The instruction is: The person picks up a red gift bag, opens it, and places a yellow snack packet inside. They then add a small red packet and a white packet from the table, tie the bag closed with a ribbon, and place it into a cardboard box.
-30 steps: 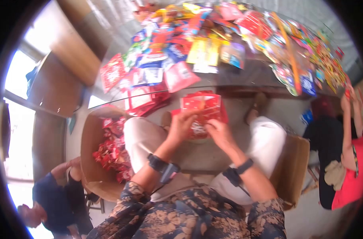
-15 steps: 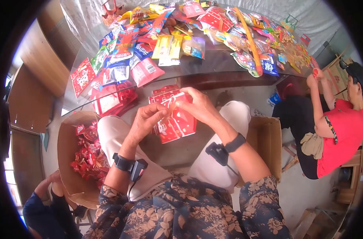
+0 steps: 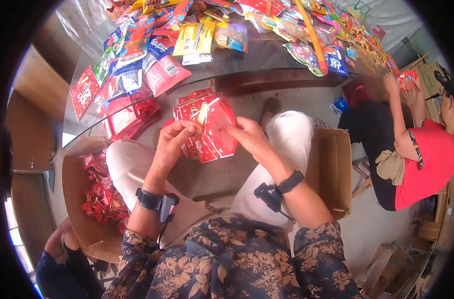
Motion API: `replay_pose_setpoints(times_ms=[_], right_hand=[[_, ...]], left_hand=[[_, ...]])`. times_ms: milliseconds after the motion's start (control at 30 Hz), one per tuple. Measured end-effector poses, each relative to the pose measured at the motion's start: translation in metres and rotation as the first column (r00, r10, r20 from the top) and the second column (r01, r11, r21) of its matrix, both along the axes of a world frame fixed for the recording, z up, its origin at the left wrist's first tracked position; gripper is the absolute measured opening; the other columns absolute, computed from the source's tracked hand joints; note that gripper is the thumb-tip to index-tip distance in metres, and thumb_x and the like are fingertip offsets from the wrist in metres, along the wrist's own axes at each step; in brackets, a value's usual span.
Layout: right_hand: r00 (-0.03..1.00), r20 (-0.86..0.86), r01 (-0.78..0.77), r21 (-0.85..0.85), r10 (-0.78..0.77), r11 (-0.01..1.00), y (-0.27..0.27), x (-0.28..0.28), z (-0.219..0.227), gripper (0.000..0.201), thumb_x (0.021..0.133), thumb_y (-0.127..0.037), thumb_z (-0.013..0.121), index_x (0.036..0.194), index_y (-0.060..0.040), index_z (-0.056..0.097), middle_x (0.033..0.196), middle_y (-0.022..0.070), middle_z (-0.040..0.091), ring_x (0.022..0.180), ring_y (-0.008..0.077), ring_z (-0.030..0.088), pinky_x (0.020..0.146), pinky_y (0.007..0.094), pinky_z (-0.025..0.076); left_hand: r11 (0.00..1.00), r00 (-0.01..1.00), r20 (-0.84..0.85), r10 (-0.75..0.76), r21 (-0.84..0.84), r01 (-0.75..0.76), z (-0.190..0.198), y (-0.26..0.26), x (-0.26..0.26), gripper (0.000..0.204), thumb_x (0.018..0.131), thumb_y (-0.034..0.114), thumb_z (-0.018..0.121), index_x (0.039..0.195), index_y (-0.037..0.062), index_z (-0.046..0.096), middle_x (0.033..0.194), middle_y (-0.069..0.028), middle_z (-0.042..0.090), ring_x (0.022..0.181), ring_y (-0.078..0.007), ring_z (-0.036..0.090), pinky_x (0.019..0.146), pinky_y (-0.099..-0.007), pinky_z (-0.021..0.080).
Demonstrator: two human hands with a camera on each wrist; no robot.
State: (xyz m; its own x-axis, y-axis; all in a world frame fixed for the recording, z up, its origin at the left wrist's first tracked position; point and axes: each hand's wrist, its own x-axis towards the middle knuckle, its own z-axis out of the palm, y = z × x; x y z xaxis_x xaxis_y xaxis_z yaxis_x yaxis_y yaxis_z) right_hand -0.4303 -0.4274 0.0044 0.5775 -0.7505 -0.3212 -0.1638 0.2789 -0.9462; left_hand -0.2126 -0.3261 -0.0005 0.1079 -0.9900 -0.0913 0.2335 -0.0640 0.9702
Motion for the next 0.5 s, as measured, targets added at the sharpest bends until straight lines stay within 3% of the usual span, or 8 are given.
replay_pose_setpoints(times_ms=[67,100,200,300,400,500], right_hand=[[0.999,-0.006,0.041,-0.059,-0.042,0.997,0.001,0.001,-0.012,0.026,0.097,-0.021,0.063,0.107,0.0027,0.068,0.093,0.0023,0.07,0.083,0.0064,0.062,0.075,0.0249,0.05],[0.998,-0.006,0.061,-0.046,-0.062,0.997,0.002,0.002,-0.011,0.025,0.097,-0.02,0.062,0.106,0.0027,0.068,0.093,0.0023,0.07,0.082,0.0062,0.062,0.074,0.0249,0.05],[0.994,-0.005,0.106,-0.033,-0.107,0.994,0.002,0.005,-0.008,0.023,0.097,-0.018,0.061,0.105,0.0026,0.067,0.092,0.0019,0.069,0.08,0.0054,0.061,0.071,0.0248,0.05],[0.993,-0.004,0.116,-0.073,-0.116,0.991,0.002,0.004,-0.003,0.022,0.097,-0.017,0.06,0.103,0.0028,0.067,0.09,0.0013,0.069,0.077,0.0046,0.061,0.068,0.0249,0.05],[0.994,-0.001,0.105,-0.113,-0.106,0.988,0.006,0.004,0.004,0.021,0.096,-0.017,0.061,0.101,0.0029,0.066,0.087,0.0007,0.068,0.076,0.0044,0.06,0.067,0.025,0.05],[0.996,-0.013,0.089,-0.128,-0.092,0.988,0.013,0.007,0.01,0.02,0.095,-0.016,0.061,0.099,0.0025,0.067,0.086,0.0003,0.068,0.076,0.0043,0.06,0.066,0.0246,0.049]], left_hand=[[0.999,0.999,-0.025,0.039,-0.001,-0.039,0.001,-0.001,-0.006,0.014,0.099,0.012,0.063,0.106,0.0013,0.069,0.095,-0.0013,0.07,0.085,-0.0084,0.061,0.081,-0.0262,0.051],[0.998,0.998,-0.037,0.059,-0.003,-0.059,0.001,-0.001,-0.008,0.015,0.098,0.01,0.063,0.108,0.0016,0.068,0.094,-0.001,0.07,0.084,-0.008,0.061,0.08,-0.0257,0.051],[0.987,0.987,0.04,0.157,0.029,-0.158,-0.013,-0.003,-0.003,0.019,0.094,0.006,0.066,0.113,0.0038,0.066,0.09,0.0013,0.066,0.075,-0.0046,0.059,0.062,-0.021,0.049],[0.989,0.987,0.158,0.029,0.137,-0.051,-0.017,0.0,0.004,0.021,0.092,0.005,0.068,0.112,0.0037,0.066,0.093,-0.0009,0.067,0.076,-0.0068,0.061,0.063,-0.0228,0.051],[0.992,0.967,0.254,-0.002,0.12,-0.029,-0.014,0.004,-0.008,0.022,0.089,0.006,0.07,0.111,0.0031,0.066,0.094,-0.0025,0.067,0.072,-0.0072,0.062,0.061,-0.0227,0.05],[0.999,0.954,0.299,0.034,-0.002,-0.035,-0.027,0.0,-0.016,0.019,0.091,0.007,0.068,0.11,0.0031,0.066,0.084,-0.0006,0.068,0.071,-0.0037,0.062,0.06,-0.0202,0.048]])
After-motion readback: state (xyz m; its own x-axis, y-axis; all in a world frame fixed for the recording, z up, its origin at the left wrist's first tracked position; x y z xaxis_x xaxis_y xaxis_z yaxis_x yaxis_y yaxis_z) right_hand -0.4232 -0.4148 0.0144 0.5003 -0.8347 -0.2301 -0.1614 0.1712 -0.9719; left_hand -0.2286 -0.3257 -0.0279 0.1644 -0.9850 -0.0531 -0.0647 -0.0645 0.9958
